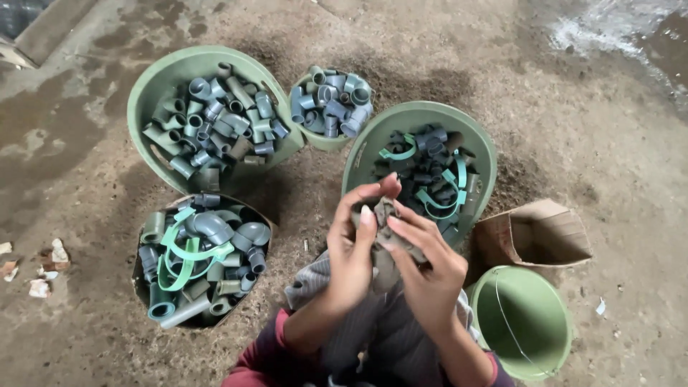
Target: The person sits on the ground and wipes various plastic pipe fittings and clips with a cloth. They pick up each item from green buckets, rub it with the cloth, and place it into a cardboard box.
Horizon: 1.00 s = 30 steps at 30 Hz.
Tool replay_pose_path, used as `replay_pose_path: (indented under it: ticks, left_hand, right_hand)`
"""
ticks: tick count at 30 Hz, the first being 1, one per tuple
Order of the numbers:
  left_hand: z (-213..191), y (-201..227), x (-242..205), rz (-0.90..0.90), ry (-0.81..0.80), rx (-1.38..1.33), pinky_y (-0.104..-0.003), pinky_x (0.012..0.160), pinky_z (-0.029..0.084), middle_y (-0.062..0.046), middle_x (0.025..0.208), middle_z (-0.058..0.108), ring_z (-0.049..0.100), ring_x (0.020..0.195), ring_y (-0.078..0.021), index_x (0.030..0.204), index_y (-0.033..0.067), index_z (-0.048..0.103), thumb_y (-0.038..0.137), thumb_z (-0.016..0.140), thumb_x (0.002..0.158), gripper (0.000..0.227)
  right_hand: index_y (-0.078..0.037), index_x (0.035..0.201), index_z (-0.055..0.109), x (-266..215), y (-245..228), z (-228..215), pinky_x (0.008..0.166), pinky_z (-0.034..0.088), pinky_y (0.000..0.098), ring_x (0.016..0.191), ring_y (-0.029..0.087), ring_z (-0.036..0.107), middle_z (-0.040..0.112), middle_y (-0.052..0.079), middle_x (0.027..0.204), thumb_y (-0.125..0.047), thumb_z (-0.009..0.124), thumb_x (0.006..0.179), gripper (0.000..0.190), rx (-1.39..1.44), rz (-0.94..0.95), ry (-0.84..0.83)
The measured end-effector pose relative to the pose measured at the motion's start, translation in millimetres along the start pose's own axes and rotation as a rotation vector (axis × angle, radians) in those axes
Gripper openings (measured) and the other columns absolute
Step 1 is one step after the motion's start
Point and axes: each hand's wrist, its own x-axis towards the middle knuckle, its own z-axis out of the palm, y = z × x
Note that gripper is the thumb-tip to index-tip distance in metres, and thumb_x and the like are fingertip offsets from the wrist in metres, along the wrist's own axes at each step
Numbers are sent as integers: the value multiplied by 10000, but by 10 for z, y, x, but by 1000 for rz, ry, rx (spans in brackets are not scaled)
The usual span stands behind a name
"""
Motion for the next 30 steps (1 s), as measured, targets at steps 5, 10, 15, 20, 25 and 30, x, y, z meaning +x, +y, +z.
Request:
replay_pose_path:
  ticks: [5,10,15,20,25,30]
  left_hand:
    - [-55,93,97,-67,15,-188,-446,1181,479,-271,1444,575,548,1403,-344,1411,22,506,240,549,1100,382]
    - [-10,138,84,-106,-199,-122,-451,1281,380,-256,1522,509,480,1472,-349,1523,-1,402,360,434,1140,527]
    - [26,22,62,19,-219,-90,-502,1326,338,-256,1546,480,406,1538,-405,1468,8,463,412,410,1163,509]
    - [-124,-31,132,-230,-58,-322,-392,1036,522,-315,1400,597,605,1306,-351,1376,41,501,382,478,1095,442]
    - [-98,-28,159,-85,-77,55,-442,1069,555,-236,1298,659,664,1216,-340,1285,39,524,343,390,1118,373]
    - [-88,-6,94,-226,-124,-188,-443,1126,511,-285,1370,621,647,1250,-368,1351,23,514,645,415,1024,710]
  right_hand:
    - [10,1098,720,22,5,-160,1025,587,333,1200,308,720,721,255,1232,1,674,925,179,110,91,-190]
    - [19,1090,719,26,-68,-187,1031,593,360,1158,327,728,735,215,1158,37,695,919,174,7,4,-84]
    - [-21,1208,719,94,-60,-132,935,552,226,1025,113,705,766,75,1157,-61,681,954,260,-14,332,40]
    - [-19,1251,707,-16,35,-108,913,562,204,1018,84,691,768,58,1170,27,728,881,373,132,467,-75]
    - [-3,1140,702,-165,88,6,1077,564,379,1227,323,680,703,233,1260,60,763,870,284,-25,42,51]
    - [7,1175,732,-219,-45,34,1060,546,404,1217,335,642,671,147,1316,-11,563,1023,228,-381,-358,-139]
